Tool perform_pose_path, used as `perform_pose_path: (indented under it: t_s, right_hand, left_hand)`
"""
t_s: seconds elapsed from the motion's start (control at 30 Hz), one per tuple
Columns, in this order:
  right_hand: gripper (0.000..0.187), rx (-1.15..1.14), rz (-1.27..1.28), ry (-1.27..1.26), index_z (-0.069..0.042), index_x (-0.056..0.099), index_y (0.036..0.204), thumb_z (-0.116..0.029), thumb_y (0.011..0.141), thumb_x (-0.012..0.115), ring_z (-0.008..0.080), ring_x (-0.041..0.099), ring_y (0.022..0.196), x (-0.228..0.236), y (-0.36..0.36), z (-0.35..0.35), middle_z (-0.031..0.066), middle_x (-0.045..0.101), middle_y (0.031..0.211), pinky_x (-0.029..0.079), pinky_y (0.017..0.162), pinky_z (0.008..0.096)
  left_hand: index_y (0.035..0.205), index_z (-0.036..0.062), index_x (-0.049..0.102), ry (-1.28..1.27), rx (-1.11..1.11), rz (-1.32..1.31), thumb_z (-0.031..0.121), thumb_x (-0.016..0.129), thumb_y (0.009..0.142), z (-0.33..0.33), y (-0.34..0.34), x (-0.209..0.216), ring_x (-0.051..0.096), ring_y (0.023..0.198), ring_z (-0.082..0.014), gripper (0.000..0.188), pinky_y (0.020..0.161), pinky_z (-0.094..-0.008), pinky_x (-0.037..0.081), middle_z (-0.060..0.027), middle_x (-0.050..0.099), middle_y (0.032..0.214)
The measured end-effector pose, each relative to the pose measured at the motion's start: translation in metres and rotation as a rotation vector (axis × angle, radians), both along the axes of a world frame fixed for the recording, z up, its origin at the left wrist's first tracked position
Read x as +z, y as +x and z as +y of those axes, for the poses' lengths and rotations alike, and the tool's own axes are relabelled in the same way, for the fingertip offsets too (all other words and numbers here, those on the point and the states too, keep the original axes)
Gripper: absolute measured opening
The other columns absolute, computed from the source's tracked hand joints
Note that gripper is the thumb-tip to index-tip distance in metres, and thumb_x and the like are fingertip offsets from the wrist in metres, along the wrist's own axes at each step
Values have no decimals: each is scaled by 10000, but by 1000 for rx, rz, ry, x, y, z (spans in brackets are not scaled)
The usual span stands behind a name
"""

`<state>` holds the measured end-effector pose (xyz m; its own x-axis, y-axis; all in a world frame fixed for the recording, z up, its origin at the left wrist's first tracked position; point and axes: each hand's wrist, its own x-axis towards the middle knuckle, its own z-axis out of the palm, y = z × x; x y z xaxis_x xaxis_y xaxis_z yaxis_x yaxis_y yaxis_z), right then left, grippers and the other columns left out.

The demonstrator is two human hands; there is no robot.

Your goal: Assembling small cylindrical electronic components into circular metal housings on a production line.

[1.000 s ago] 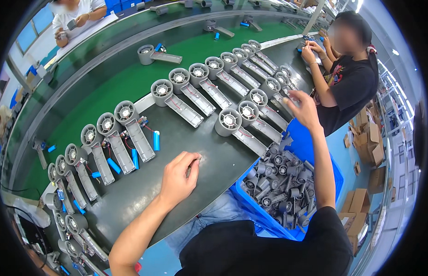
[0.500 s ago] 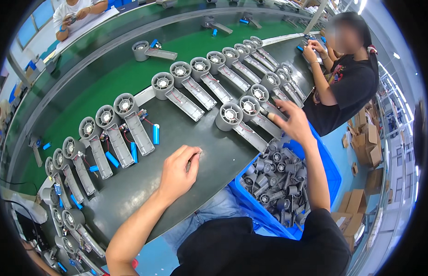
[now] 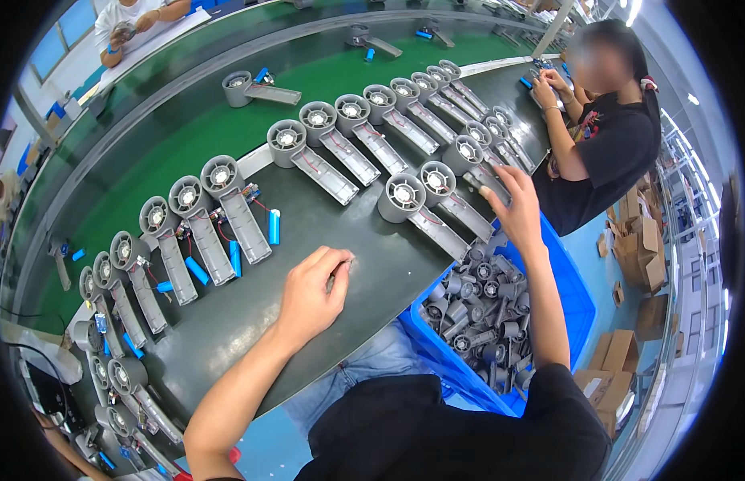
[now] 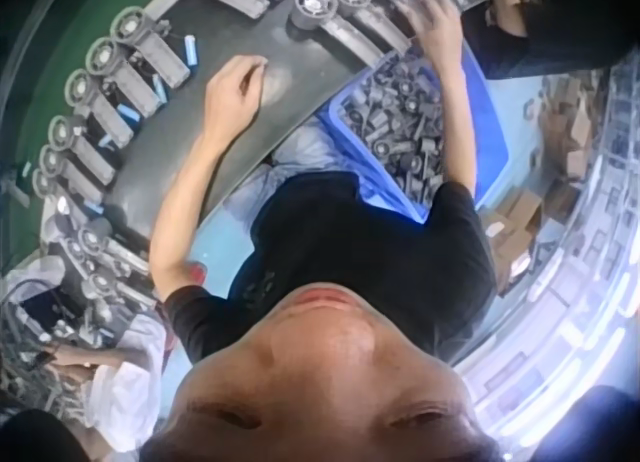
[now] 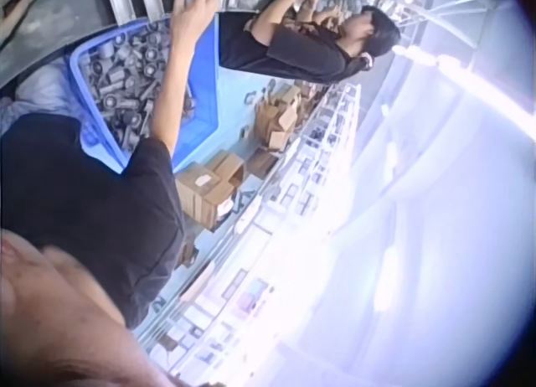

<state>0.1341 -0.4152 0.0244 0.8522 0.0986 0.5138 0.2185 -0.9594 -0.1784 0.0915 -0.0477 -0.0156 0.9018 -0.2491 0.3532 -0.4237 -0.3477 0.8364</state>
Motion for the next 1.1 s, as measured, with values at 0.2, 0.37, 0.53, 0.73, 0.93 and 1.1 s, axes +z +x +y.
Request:
perform_pose_path:
  t_s: [0.2, 0.37, 0.53, 0.73, 0.93, 1.1]
  right_hand:
    - [516, 113, 213, -10, -1, 633, 1260, -258, 835, 774, 326, 614, 985, 10, -27, 49, 159, 652, 1099, 498, 866, 390]
    - [457, 61, 172, 43, 12, 636, 1243, -217, 862, 741, 338, 592, 952, -8, -20, 35, 166, 626, 1016, 482, 840, 404]
    - [418, -41, 196, 37, 7, 645, 1225, -192, 868, 731, 340, 595, 1012, -5, -11, 40, 164, 635, 1093, 483, 876, 392]
    - [558, 120, 177, 148, -9, 636, 1260, -304, 815, 797, 336, 600, 1109, 7, -47, 78, 180, 624, 1195, 475, 957, 391]
    - [539, 84, 314, 183, 4, 589, 1315, -243, 868, 759, 337, 623, 955, -9, -43, 95, 172, 614, 1043, 501, 806, 385]
    - [472, -4, 253, 217, -8, 606, 1295, -192, 878, 730, 340, 633, 885, -13, -35, 89, 162, 619, 1048, 506, 745, 383]
  left_hand:
    - [982, 0, 678, 17, 11, -15, 9, 640, 889, 2, -1, -2, 476, 542, -151, 101, 522, -297, 395, -81, 575, 757]
    - [979, 1, 677, -3, 3, -9, 9, 640, 888, -2, 0, -1, 482, 542, -155, 98, 523, -299, 401, -83, 584, 764]
    - [977, 1, 677, -2, 10, -35, 9, 636, 889, 1, 0, -3, 486, 533, -158, 98, 518, -299, 404, -90, 595, 777]
    - [975, 0, 675, -9, -7, -28, 9, 633, 889, -1, 0, -4, 495, 533, -162, 96, 518, -301, 406, -91, 601, 782]
    - [977, 0, 672, -5, 8, -37, 11, 631, 894, 0, 0, -3, 504, 540, -168, 94, 521, -301, 411, -94, 605, 791]
    - [984, -1, 670, -12, -10, -45, 3, 629, 893, 1, 0, -7, 532, 561, -174, 100, 534, -302, 430, -99, 618, 805]
